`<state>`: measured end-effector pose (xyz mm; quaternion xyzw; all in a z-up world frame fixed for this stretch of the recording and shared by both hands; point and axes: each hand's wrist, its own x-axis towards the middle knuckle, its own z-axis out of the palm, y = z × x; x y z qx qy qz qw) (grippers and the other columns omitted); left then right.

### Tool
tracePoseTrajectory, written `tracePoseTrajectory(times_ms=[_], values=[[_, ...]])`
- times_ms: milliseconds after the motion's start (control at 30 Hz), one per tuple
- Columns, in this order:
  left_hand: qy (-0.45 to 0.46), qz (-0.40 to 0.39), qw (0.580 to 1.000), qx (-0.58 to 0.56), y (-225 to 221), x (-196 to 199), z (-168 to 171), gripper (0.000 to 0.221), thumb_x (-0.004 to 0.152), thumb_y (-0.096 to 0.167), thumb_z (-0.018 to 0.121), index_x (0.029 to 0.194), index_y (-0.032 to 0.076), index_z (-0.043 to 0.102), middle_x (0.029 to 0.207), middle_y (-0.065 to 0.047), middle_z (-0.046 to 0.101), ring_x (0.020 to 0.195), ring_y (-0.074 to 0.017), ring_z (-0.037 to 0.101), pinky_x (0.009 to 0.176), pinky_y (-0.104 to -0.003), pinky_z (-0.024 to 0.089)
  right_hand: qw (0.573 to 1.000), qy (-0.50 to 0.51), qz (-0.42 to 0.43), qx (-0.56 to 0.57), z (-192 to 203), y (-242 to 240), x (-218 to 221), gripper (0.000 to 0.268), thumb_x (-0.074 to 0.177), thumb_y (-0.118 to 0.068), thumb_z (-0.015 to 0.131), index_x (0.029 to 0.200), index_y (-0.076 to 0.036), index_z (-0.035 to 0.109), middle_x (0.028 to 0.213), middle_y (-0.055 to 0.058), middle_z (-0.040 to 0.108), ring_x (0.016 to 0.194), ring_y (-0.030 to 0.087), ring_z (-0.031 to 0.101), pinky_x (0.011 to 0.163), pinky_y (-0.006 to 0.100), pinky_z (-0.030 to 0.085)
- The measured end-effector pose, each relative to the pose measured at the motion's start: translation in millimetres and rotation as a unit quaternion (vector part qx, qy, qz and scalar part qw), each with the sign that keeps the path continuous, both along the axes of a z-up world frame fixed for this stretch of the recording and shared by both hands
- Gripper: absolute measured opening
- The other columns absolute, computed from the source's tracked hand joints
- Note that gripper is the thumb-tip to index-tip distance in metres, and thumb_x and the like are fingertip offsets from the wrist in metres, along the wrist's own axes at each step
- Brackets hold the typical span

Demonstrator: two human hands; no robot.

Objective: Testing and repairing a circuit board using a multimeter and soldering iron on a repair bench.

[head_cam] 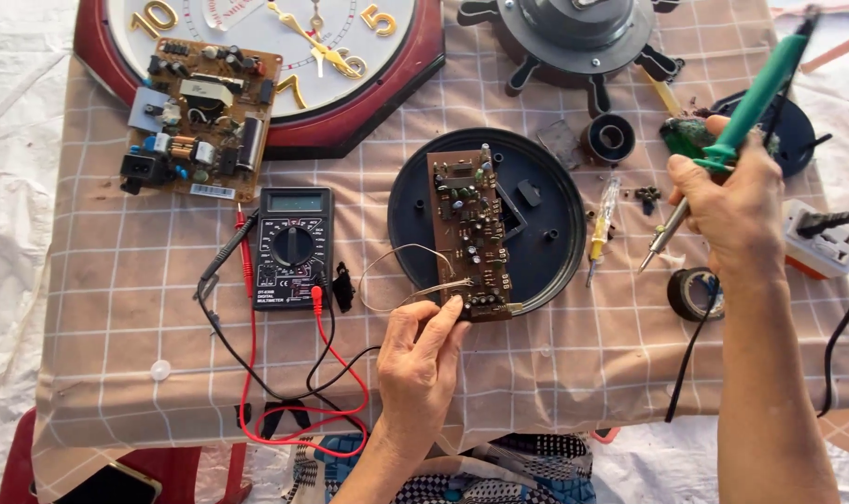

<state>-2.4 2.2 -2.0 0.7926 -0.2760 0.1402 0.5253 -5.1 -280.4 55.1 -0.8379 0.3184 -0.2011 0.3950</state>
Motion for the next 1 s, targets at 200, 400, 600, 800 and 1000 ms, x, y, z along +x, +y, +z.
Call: tracePoseTrajectory(times_ms=[200, 400, 600, 800, 1000], values=[[0.007, -0.007, 1.0, -0.003, 0, 0, 0, 0.028, 0.077, 0.001, 0.063, 0.105, 0.001, 0.058, 0.086, -0.008, 0.05, 0.079, -0.0173, 0.054, 0.073, -0.024, 0.052, 0.97, 0.209, -0.001, -0.125, -21, -15, 8, 0.028, 0.088, -0.026, 0.06, 0.101, -0.003, 0.051, 0.08, 0.014, 0.059, 0.079, 0.031, 0.054, 0.069, 0.045, 0.044], [0.006, -0.004, 1.0, -0.007, -1, 0, 1, 0.027, 0.077, 0.001, 0.064, 0.103, 0.001, 0.059, 0.086, -0.007, 0.05, 0.079, -0.0163, 0.055, 0.072, -0.022, 0.053, 0.955, 0.235, 0.009, -0.183, -30, -14, 11, 0.025, 0.085, -0.029, 0.057, 0.093, -0.006, 0.053, 0.067, 0.01, 0.056, 0.07, 0.031, 0.054, 0.065, 0.043, 0.04], [0.001, -0.003, 1.0, -0.003, 0, 0, 1, 0.027, 0.077, 0.001, 0.064, 0.103, 0.002, 0.059, 0.086, -0.007, 0.05, 0.078, -0.016, 0.054, 0.072, -0.022, 0.052, 0.934, 0.258, 0.013, -0.247, -33, -16, 3, 0.03, 0.089, -0.038, 0.058, 0.093, -0.007, 0.057, 0.072, 0.012, 0.062, 0.074, 0.037, 0.058, 0.064, 0.047, 0.044], [0.001, -0.001, 1.0, 0.001, 0, 0, 0, 0.026, 0.078, 0.001, 0.063, 0.104, 0.002, 0.059, 0.086, -0.007, 0.049, 0.077, -0.0158, 0.053, 0.069, -0.021, 0.051, 0.918, 0.166, 0.006, -0.359, -29, -9, -13, 0.036, 0.087, -0.027, 0.063, 0.117, -0.007, 0.063, 0.064, 0.007, 0.064, 0.073, 0.031, 0.062, 0.063, 0.045, 0.047], [0.006, -0.006, 1.0, -0.006, -1, 0, 0, 0.025, 0.078, 0.001, 0.062, 0.103, 0.001, 0.059, 0.086, -0.007, 0.049, 0.077, -0.0156, 0.053, 0.068, -0.021, 0.051, 0.929, 0.072, 0.037, -0.362, -15, 5, -32, 0.021, 0.093, -0.017, 0.068, 0.11, -0.004, 0.068, 0.069, 0.004, 0.063, 0.055, 0.015, 0.057, 0.065, 0.031, 0.043]])
